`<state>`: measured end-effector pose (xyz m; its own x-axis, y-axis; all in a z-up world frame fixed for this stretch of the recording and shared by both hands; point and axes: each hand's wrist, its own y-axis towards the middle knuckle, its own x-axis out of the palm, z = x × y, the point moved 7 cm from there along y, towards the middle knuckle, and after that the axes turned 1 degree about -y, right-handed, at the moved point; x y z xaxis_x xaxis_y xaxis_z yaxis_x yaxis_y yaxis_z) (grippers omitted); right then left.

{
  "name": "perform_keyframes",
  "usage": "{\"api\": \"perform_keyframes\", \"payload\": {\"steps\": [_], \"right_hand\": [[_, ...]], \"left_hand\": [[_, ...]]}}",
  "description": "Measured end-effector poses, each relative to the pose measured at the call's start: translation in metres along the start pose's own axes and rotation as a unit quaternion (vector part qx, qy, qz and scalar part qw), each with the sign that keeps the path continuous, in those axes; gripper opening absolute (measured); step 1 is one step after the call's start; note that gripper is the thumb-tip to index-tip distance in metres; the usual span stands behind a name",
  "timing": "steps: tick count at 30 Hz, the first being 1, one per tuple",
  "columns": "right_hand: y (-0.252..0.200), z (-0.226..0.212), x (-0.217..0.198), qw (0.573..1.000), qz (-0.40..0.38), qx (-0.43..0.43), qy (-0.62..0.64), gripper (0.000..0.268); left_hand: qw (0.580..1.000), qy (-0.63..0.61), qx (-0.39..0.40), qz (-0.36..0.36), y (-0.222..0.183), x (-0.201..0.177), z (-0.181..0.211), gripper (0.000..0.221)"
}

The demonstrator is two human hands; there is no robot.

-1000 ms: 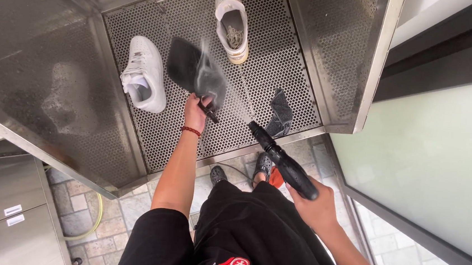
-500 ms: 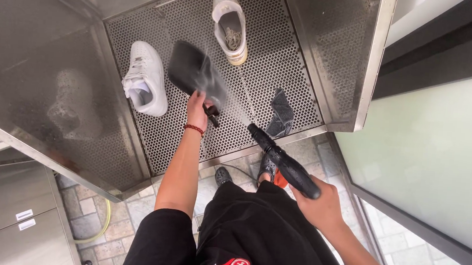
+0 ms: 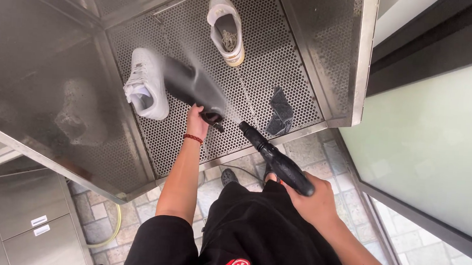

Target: Washing a black baseball cap in a sink and then steam cleaning it in a specialized booth.

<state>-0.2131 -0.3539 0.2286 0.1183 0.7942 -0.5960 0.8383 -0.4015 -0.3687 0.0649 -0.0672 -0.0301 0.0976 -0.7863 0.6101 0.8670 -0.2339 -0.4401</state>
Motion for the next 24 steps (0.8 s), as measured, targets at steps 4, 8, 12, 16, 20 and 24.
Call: {"api": "perform_keyframes", "payload": {"steps": [4, 8, 12, 16, 20, 24], "right_hand": [[-0.003, 0.007, 0.0, 0.999, 0.003, -0.031, -0.019, 0.026], [-0.004, 0.006, 0.001, 0.999, 0.001, -0.038, -0.01, 0.025], [-0.004, 0.003, 0.001, 0.999, -0.004, -0.034, -0.014, 0.026], [-0.008, 0.006, -0.005, 0.997, 0.007, -0.078, 0.004, 0.025], [-0.009, 0.011, -0.019, 0.998, -0.004, -0.04, 0.055, 0.027], [-0.013, 0.016, -0.022, 0.996, 0.011, -0.068, 0.05, 0.029]], "left_hand": [[0.999, 0.035, -0.01, -0.032, 0.002, 0.0, -0.001, 0.036], [1.0, 0.018, -0.016, -0.019, 0.01, -0.023, -0.01, 0.03], [1.0, 0.013, -0.018, 0.018, 0.022, -0.055, -0.026, 0.025], [0.998, -0.044, -0.035, 0.01, 0.006, -0.025, -0.006, 0.03], [0.999, 0.04, -0.023, 0.003, 0.005, 0.012, 0.037, 0.025], [0.998, 0.046, 0.034, -0.007, 0.042, 0.004, 0.089, 0.03]]}}
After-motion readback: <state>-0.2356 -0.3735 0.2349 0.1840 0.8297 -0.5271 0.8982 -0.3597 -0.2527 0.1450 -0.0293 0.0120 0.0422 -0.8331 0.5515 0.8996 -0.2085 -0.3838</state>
